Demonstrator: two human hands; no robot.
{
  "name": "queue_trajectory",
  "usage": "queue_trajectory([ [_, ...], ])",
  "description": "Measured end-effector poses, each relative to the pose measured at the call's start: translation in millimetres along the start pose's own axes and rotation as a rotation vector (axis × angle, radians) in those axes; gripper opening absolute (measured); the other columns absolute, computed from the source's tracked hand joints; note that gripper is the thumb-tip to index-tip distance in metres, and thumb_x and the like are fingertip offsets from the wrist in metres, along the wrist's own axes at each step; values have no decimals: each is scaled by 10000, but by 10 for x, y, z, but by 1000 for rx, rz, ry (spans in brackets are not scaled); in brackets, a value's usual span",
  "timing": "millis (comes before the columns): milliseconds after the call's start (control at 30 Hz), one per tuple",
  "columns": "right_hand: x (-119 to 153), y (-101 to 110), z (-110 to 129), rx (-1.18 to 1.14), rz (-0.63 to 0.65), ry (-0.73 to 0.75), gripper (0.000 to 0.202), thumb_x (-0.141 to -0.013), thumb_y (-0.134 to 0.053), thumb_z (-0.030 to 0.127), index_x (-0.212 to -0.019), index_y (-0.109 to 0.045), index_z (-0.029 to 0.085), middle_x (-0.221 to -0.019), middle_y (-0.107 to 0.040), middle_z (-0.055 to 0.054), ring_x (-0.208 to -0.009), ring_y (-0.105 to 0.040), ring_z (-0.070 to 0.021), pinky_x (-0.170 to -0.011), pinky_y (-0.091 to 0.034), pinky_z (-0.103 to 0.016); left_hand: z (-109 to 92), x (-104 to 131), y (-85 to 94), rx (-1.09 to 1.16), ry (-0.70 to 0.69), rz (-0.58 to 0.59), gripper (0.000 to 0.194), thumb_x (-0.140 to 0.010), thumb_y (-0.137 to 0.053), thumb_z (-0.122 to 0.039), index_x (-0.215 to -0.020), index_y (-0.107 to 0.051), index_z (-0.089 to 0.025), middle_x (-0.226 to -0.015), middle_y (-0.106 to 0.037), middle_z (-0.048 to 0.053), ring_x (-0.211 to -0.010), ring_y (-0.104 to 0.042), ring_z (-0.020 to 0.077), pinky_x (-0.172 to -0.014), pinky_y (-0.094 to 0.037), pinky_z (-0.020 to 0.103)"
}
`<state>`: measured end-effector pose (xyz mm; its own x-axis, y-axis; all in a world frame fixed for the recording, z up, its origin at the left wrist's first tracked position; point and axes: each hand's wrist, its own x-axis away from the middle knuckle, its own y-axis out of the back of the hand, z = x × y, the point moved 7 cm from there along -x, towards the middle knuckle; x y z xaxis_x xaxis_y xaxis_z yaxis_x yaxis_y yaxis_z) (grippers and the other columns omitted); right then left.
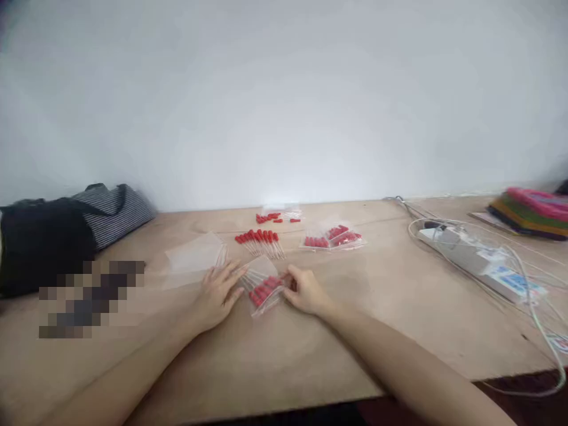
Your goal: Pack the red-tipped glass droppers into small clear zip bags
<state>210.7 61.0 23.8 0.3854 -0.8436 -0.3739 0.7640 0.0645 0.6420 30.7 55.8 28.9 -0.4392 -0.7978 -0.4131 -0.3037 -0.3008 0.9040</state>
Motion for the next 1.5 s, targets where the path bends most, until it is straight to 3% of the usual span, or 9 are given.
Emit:
queue_trajectory([
  [167,145,-17,101,-8,165,163,303,-727,-524,134,-1026,-555,172,-643,-510,23,-541,-458,-74,-497,-380,-178,-176,54,175,311,-174,-81,285,-847,-442,-206,-1121,-513,-170,-1156,-508,109,-1113,-450,232,-917,-400,413],
  [300,216,54,119,143,109,389,356,-791,-445,113,-1131,-514,195,-803,-545,-37,-670,-504,-102,-584,-421,-210,-425,177,228,433,-444,-6,339,-816,-517,-205,-1153,-501,-180,-1173,-521,102,-1115,-458,219,-924,-413,376],
  [433,242,38,249,500,-40,725,237,-842,-427,170,-1030,-566,129,-694,-551,-45,-625,-482,-126,-580,-396,-261,-482,232,228,424,-535,-15,306,-802,-556,-226,-1101,-549,-159,-1113,-582,107,-1037,-534,212,-890,-452,361],
  [600,233,-94,380,697,-52,1050,209,-850,-390,112,-797,-592,112,-617,-538,-27,-554,-442,-110,-553,-355,-263,-488,232,209,343,-596,-48,314,-795,-569,-301,-1059,-572,-131,-1064,-613,124,-988,-573,221,-861,-477,358],
  [733,201,-116,365,714,-93,1046,201,-841,-419,127,-713,-573,121,-576,-511,-11,-522,-415,-103,-522,-333,-257,-534,250,274,197,-672,-158,303,-799,-565,-325,-1031,-568,-129,-1009,-636,111,-949,-589,220,-821,-498,360],
  [867,181,-86,334,675,-175,949,184,-836,-439,147,-702,-564,126,-568,-498,-10,-527,-412,-100,-519,-336,-246,-622,315,337,-9,-800,-306,188,-817,-537,-147,-1003,-560,-124,-858,-665,56,-832,-614,184,-747,-514,329],
  [967,194,-77,341,641,-189,941,161,-831,-452,153,-718,-562,122,-571,-496,-10,-532,-413,-101,-523,-342,-243,-631,325,342,-82,-812,-361,129,-826,-499,-82,-928,-569,-118,-790,-657,43,-735,-612,165,-643,-511,293],
  [1267,260,-79,365,722,-127,1060,154,-837,-420,103,-776,-562,109,-588,-491,-10,-546,-410,-105,-536,-314,-262,-596,330,316,-61,-850,-370,83,-816,-509,-49,-789,-551,-115,-617,-599,12,-556,-545,126,-496,-421,250],
  [1500,248,-91,364,734,-163,1022,234,-849,-390,109,-674,-544,127,-568,-468,-4,-521,-357,-100,-545,-280,-266,-599,300,377,-56,-785,-472,142,-819,-481,-47,-724,-528,-141,-580,-570,-12,-491,-493,95,-474,-406,227],
])
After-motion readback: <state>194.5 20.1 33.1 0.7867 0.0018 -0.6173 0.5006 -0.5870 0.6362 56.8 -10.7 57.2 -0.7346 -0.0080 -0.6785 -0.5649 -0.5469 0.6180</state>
